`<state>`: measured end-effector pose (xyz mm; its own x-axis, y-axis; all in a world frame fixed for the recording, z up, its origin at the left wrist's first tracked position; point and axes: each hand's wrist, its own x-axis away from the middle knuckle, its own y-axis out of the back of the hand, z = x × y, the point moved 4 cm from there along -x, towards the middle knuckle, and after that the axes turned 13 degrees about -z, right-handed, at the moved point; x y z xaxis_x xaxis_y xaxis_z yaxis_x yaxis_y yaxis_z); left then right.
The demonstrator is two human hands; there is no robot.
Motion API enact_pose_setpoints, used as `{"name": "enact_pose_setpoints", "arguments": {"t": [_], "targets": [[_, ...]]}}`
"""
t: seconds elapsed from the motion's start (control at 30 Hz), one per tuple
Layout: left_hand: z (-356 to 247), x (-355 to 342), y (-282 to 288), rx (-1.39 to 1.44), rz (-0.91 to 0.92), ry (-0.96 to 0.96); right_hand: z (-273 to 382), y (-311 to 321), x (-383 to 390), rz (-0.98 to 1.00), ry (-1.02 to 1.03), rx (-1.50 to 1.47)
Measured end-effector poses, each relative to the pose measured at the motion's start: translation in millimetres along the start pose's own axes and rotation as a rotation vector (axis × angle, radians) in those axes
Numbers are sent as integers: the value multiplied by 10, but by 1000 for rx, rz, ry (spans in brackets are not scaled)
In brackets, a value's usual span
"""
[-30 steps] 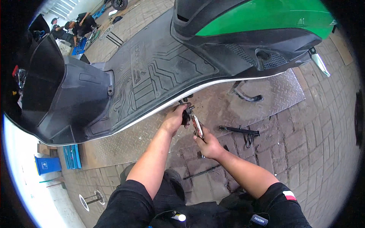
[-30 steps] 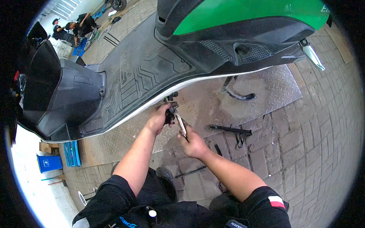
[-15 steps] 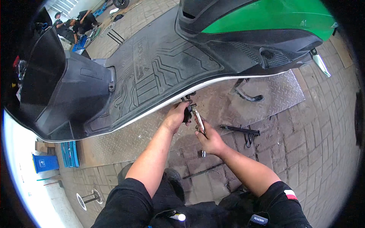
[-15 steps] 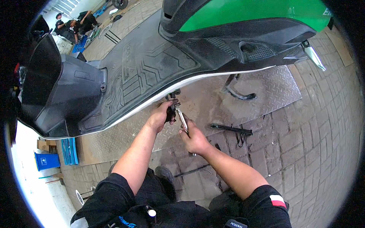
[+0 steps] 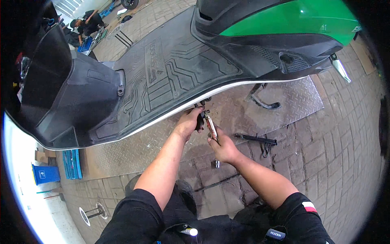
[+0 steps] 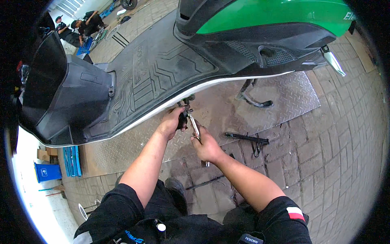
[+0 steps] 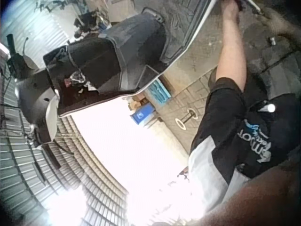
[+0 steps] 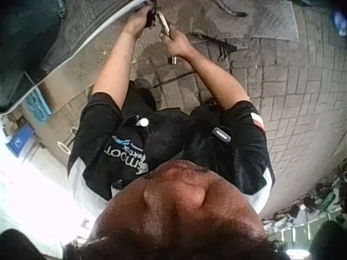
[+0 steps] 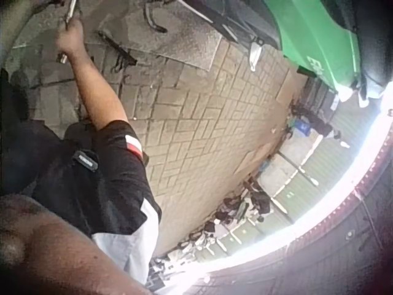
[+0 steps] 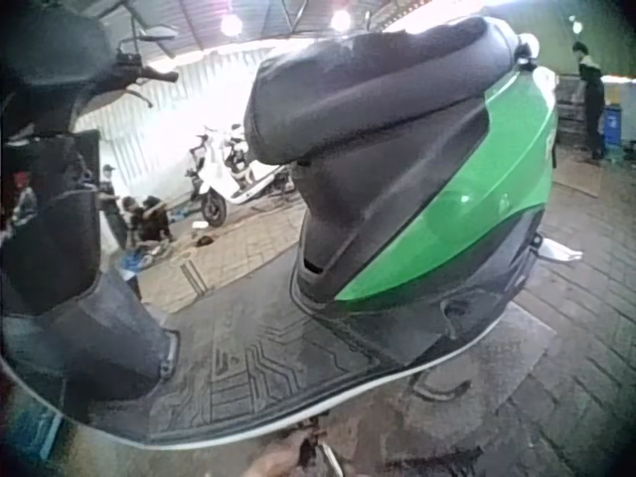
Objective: The person detaches a black plastic component from the side of a scooter by hand, retrieves a wrench from a blue toolbox, and then secures the component back onto the scooter using the wrench.
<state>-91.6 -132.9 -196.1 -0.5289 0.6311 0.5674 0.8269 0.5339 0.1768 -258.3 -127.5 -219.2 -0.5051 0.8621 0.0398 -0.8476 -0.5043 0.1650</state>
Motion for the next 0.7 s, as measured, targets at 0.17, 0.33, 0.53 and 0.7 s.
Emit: {"name": "enact_pose_setpoints", "arguments": {"t": [0.17,0.33,0.53,0.7], "targets": [[-27,19,10,25,-10,-29,9,4,-30,-4,16,15],[-27,12,13,41,-6,-53,20,-7,-40,50,-114,-25],[-8,-33,30,-4,-38,-59,124,60,-64,34,-94,-23],[5,-3,-1,-2,-18,-44,113,102,-102,55,-121,36]]}}
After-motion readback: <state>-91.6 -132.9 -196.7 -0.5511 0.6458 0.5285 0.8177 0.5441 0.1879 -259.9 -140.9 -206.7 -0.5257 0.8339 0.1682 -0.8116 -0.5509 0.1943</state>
